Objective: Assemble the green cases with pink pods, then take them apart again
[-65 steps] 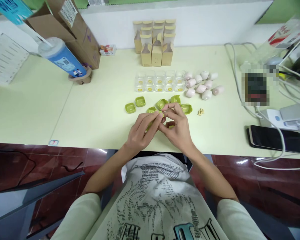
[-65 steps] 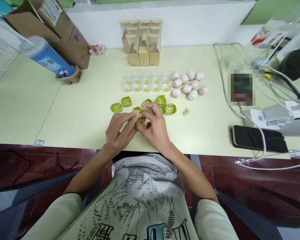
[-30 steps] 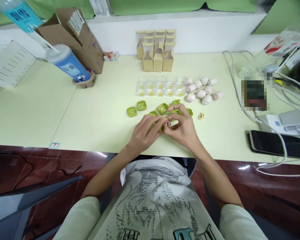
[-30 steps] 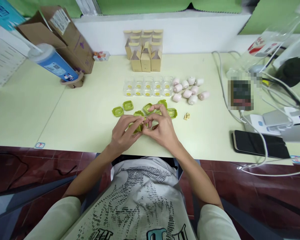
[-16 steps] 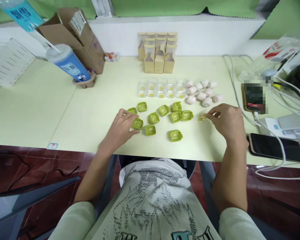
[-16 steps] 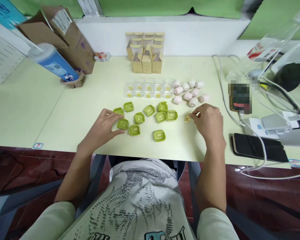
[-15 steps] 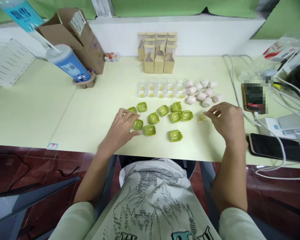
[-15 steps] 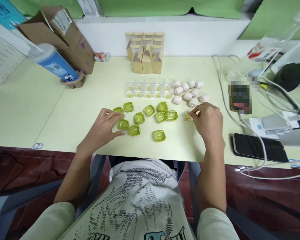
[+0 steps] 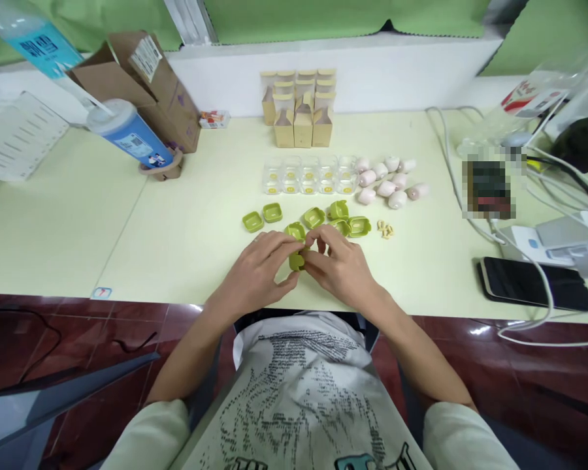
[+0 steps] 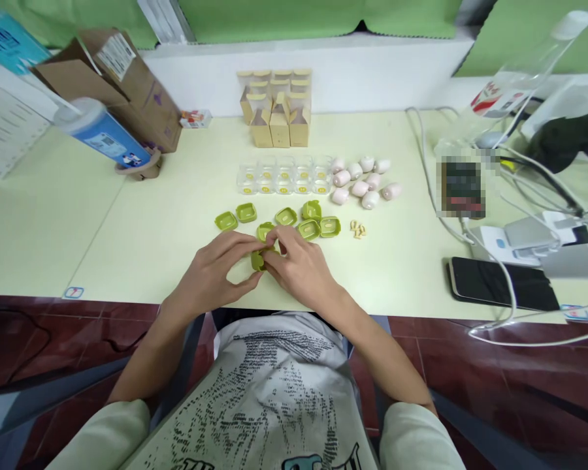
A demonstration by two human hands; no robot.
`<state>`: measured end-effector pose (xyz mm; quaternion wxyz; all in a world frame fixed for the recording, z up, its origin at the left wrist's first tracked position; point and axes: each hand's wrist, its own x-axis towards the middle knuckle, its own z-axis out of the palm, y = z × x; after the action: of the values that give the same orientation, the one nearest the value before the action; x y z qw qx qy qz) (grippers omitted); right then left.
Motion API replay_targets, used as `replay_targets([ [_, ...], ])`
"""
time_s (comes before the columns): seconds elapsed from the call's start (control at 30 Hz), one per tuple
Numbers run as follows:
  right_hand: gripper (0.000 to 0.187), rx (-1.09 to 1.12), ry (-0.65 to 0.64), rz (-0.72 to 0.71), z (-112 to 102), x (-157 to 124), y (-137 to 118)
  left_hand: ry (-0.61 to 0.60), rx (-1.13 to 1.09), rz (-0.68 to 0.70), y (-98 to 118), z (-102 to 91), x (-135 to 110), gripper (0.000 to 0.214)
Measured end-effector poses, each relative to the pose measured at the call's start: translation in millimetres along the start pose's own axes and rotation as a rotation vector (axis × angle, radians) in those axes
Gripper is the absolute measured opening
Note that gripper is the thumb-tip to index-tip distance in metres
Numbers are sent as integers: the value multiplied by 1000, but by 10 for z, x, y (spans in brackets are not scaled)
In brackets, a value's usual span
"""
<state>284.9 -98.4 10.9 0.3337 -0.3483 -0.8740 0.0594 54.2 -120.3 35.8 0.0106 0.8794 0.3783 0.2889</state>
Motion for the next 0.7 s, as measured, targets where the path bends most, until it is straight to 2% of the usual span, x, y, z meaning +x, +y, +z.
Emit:
replay_targets([
  [0.2, 21, 151, 33, -18, -61, -9, 131, 93, -100, 91, -41, 27, 113, 42],
  [0.33, 16, 205, 0, -10, -50, -12, 202, 75, -134, 74, -72, 68, 129, 44],
  [0.47, 12, 263, 48, 25, 11, -6, 212, 43, -111, 60, -64, 105, 125, 48],
  [0.57, 12, 220, 54, 54, 51, 10, 195, 48, -114, 64, -90, 126, 136, 49],
  [0.63, 13, 190, 35, 60, 33, 24, 179, 48, -120, 59, -152, 103, 139, 45],
  [0.7, 15, 208, 33, 63, -70, 31, 174, 40, -119, 30, -246, 33, 126, 39],
])
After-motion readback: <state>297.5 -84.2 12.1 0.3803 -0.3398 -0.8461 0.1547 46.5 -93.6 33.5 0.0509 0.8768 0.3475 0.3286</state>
